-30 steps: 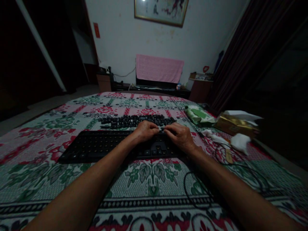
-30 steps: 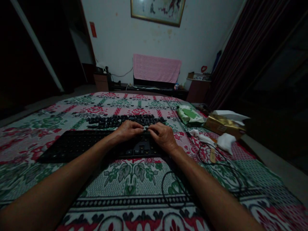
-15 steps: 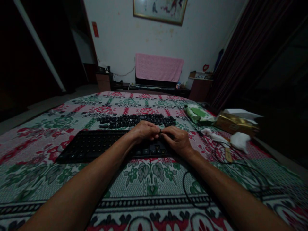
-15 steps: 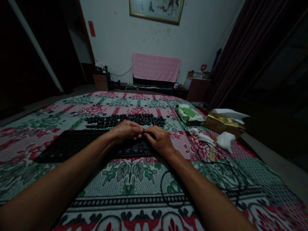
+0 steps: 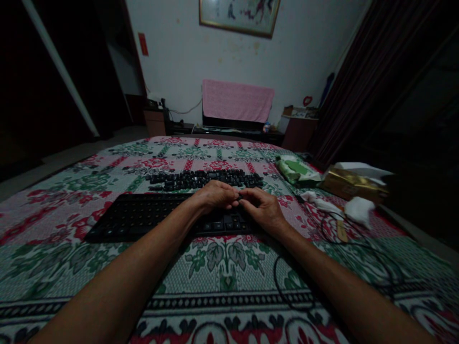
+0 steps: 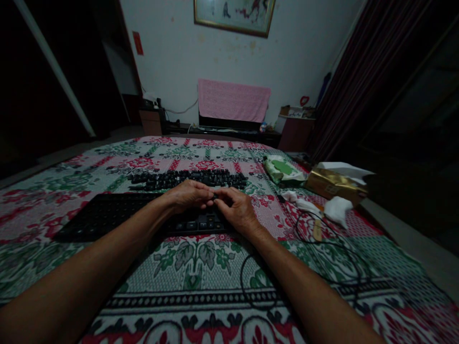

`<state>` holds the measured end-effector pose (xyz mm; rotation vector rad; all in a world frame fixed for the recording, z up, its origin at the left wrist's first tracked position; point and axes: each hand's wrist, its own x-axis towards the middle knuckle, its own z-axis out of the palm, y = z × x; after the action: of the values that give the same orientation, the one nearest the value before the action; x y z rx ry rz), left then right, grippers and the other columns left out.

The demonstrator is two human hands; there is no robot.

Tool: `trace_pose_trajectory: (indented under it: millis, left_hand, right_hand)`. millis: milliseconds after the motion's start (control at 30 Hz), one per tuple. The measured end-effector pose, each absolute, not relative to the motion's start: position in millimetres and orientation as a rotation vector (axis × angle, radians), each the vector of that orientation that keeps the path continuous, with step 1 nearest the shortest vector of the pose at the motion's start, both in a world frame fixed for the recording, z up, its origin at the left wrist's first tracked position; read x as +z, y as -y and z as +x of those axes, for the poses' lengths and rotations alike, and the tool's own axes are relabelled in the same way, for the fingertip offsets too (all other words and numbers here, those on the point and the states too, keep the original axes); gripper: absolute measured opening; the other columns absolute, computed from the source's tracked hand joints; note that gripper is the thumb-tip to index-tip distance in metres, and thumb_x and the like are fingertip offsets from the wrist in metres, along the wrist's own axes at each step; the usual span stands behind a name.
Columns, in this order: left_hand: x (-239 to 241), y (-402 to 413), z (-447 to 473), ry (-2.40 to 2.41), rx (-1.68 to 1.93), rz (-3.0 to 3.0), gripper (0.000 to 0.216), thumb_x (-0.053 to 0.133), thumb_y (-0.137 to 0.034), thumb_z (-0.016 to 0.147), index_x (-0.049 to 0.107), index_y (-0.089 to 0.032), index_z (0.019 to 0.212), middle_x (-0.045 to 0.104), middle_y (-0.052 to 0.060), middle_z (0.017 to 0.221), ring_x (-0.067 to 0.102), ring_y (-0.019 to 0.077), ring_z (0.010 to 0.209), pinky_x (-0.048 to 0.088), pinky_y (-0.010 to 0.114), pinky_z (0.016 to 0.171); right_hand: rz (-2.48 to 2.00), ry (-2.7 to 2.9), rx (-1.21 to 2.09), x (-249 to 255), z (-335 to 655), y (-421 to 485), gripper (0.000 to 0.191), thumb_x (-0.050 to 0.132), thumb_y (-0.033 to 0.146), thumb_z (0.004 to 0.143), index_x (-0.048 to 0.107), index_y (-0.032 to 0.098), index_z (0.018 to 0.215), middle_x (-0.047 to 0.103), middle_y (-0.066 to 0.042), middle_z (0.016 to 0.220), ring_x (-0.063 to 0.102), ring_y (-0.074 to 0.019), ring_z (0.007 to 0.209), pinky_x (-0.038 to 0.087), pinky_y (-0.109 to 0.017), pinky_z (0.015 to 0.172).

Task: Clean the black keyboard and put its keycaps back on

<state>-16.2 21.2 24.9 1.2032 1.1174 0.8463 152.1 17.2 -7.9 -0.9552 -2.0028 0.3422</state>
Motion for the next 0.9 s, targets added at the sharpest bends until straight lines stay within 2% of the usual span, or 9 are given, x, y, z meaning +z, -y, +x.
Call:
trace_pose_trajectory:
  millis: [333, 633, 900]
  left_hand:
    - [23, -22, -18, -1.1, 0.849, 1.253, 0.014, 0.058, -0.013, 0.066, 0.066, -0.011, 0.078, 0.061, 0.001, 0.055, 0.054, 0.0072, 0.05, 0.043, 0.02, 0.053]
    - [22, -23, -22, -1.11, 0.801, 1.366, 0.012, 0.059, -0.023, 0.067, 0.063, -0.012, 0.067, 0.061, 0.001, 0.056, 0.051, 0.0073, 0.049, 0.041, 0.02, 0.05]
    - [23, -22, -25, -1.057, 0.719, 1.403, 0.013, 0.062, -0.025, 0.066, 0.062, -0.013, 0.072, 0.059, -0.001, 0.054, 0.052, 0.0076, 0.049, 0.039, 0.019, 0.047]
  right_hand:
    - [-0.948, 1.994, 0.409, -13, 153, -17, 0.021, 0.055, 0.022, 0.075, 0.06, 0.019, 0.095, 0.064, -0.003, 0.082, 0.059, -0.0133, 0.072, 0.047, -0.026, 0.068]
    - [-0.956, 2.062, 0.375, -5, 152, -13, 0.019, 0.051, 0.02, 0.076, 0.06, 0.018, 0.092, 0.062, -0.003, 0.082, 0.057, -0.013, 0.073, 0.045, -0.025, 0.069]
    - [-0.844, 2.182, 0.557, 4, 157, -12, 0.025, 0.05, 0.019, 0.077, 0.06, 0.018, 0.1, 0.064, -0.003, 0.083, 0.058, -0.012, 0.071, 0.045, -0.023, 0.066]
